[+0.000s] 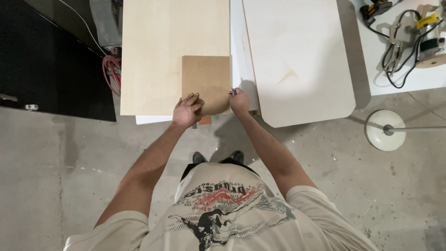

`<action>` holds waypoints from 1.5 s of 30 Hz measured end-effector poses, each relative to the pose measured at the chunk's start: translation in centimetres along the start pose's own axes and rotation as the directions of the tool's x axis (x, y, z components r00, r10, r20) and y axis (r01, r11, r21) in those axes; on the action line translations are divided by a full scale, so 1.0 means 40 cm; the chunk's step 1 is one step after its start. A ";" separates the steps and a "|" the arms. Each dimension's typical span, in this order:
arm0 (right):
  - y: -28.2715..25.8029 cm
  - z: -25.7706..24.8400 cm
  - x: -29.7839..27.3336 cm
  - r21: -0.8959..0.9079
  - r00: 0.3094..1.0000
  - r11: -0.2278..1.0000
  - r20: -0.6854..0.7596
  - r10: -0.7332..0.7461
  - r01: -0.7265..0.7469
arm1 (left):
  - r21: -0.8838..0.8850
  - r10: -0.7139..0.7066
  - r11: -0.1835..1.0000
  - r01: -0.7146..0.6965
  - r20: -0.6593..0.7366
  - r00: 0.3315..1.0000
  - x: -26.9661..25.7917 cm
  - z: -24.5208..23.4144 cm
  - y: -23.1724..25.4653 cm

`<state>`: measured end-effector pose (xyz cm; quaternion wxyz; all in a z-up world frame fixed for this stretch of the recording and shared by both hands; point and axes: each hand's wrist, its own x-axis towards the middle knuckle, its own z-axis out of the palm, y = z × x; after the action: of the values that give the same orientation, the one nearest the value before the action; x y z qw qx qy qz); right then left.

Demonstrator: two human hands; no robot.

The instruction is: The person uses a miter saw to cut a white rectangular board in a workshop. They then place the board on a workbench, position a smaller cardboard template on top, and trace the template's outline with a pen. Finally, the person returns to the miter saw to cut a larger piece of plywood.

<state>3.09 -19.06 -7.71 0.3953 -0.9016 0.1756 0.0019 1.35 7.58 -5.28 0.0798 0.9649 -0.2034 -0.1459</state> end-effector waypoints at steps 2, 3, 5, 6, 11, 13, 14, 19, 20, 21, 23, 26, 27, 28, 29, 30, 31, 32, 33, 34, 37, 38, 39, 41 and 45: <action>0.010 0.012 0.010 0.038 0.999 0.998 -0.001 0.046 -0.046 | 0.029 -0.002 1.000 0.000 0.057 0.998 -0.018 -0.030 0.010; 0.012 0.015 0.010 0.038 0.999 0.998 0.000 0.047 -0.047 | 0.029 -0.003 1.000 0.001 0.058 0.998 -0.012 -0.024 0.005; 0.016 0.021 0.013 0.013 0.999 0.999 0.003 0.053 -0.053 | 0.011 0.000 1.000 -0.001 0.068 0.998 0.001 -0.015 -0.006; 0.007 0.012 -0.001 0.013 0.999 0.999 0.003 0.053 -0.053 | 0.011 0.000 1.000 -0.001 0.068 0.998 -0.011 -0.020 0.003; 0.002 -0.017 -0.007 0.085 0.998 0.996 0.069 0.007 -0.013 | 0.024 -0.025 0.999 0.024 0.072 0.997 -0.021 -0.045 0.027; 0.054 -0.014 0.002 0.159 0.998 0.987 0.050 0.029 -0.037 | 0.007 -0.028 1.000 0.027 0.099 0.995 -0.040 -0.064 0.038; 0.074 -0.015 0.020 0.233 0.998 0.971 0.033 0.047 -0.053 | -0.009 -0.031 0.999 0.032 0.121 0.992 -0.038 -0.079 0.042; 0.010 -0.058 -0.129 -0.107 0.992 0.994 0.125 0.032 -0.018 | -0.006 -0.054 0.998 0.055 0.107 0.993 -0.024 -0.079 0.054; -0.028 -0.077 -0.171 -0.193 0.988 0.981 0.157 0.005 0.025 | 0.011 -0.069 0.998 0.068 0.096 0.993 -0.017 -0.080 0.061; -0.047 -0.086 -0.190 -0.193 0.987 0.981 0.158 0.007 0.024 | 0.010 -0.069 0.998 0.069 0.098 0.993 -0.016 -0.079 0.061; -0.086 -0.105 -0.226 -0.111 0.994 0.994 0.110 -0.004 0.016 | 0.032 -0.088 0.996 0.085 0.119 0.989 -0.013 -0.078 0.062; -0.087 -0.097 -0.220 -0.079 0.995 0.997 0.096 0.001 0.006 | 0.012 -0.089 0.996 0.088 0.113 0.990 -0.014 -0.071 0.063; -0.081 -0.093 -0.219 -0.079 0.996 0.997 0.095 0.004 0.003 | 0.013 -0.086 0.996 0.085 0.114 0.990 -0.012 -0.065 0.061; -0.075 -0.088 -0.217 -0.088 0.996 0.996 0.091 -0.003 0.011 | 0.013 -0.086 0.996 0.085 0.112 0.990 -0.010 -0.058 0.058; -0.071 -0.084 -0.214 -0.096 0.996 0.995 0.087 -0.012 0.021 | 0.013 -0.087 0.996 0.086 0.109 0.990 -0.008 -0.052 0.055; -0.076 -0.091 -0.213 -0.097 0.996 0.995 0.086 -0.011 0.019 | 0.013 -0.085 0.996 0.084 0.109 0.990 -0.008 -0.055 0.058; -0.084 -0.096 -0.210 -0.093 0.995 0.996 0.097 -0.010 0.020 | 0.009 -0.090 0.996 0.089 0.114 0.989 -0.009 -0.058 0.058; -0.091 -0.100 -0.207 -0.089 0.994 0.996 0.108 -0.010 0.020 | 0.005 -0.094 0.996 0.094 0.120 0.988 -0.010 -0.061 0.057; -0.099 -0.104 -0.207 -0.090 0.994 0.996 0.109 -0.010 0.020 | 0.004 -0.095 0.995 0.095 0.120 0.988 -0.012 -0.063 0.057; -0.106 -0.107 -0.206 -0.095 0.992 0.995 0.125 0.000 0.012 | -0.005 -0.090 0.996 0.092 0.115 0.989 -0.013 -0.066 0.057; -0.118 -0.120 -0.202 -0.110 0.989 0.994 0.150 0.014 0.002 | -0.008 -0.083 0.996 0.084 0.123 0.989 -0.007 -0.062 0.053; -0.120 -0.123 -0.202 -0.116 0.987 0.993 0.163 0.014 0.005 | 0.000 -0.085 0.996 0.086 0.134 0.987 -0.006 -0.057 0.049; -0.118 -0.119 -0.203 -0.118 0.986 0.993 0.165 0.018 0.002 | -0.002 -0.084 0.996 0.085 0.138 0.987 -0.006 -0.059 0.051; -0.115 -0.109 -0.202 -0.118 0.987 0.993 0.158 0.024 -0.005 | 0.001 -0.082 0.997 0.083 0.142 0.986 0.000 -0.065 0.052; -0.124 -0.049 -0.275 -0.091 0.983 0.995 0.177 0.056 -0.040 | -0.012 -0.080 0.997 0.082 0.142 0.987 -0.011 -0.067 0.050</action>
<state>-5.92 -13.91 -1.28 0.3695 -0.9097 0.1608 0.1001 1.07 6.20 -2.20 0.0677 0.9589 -0.1679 -0.2186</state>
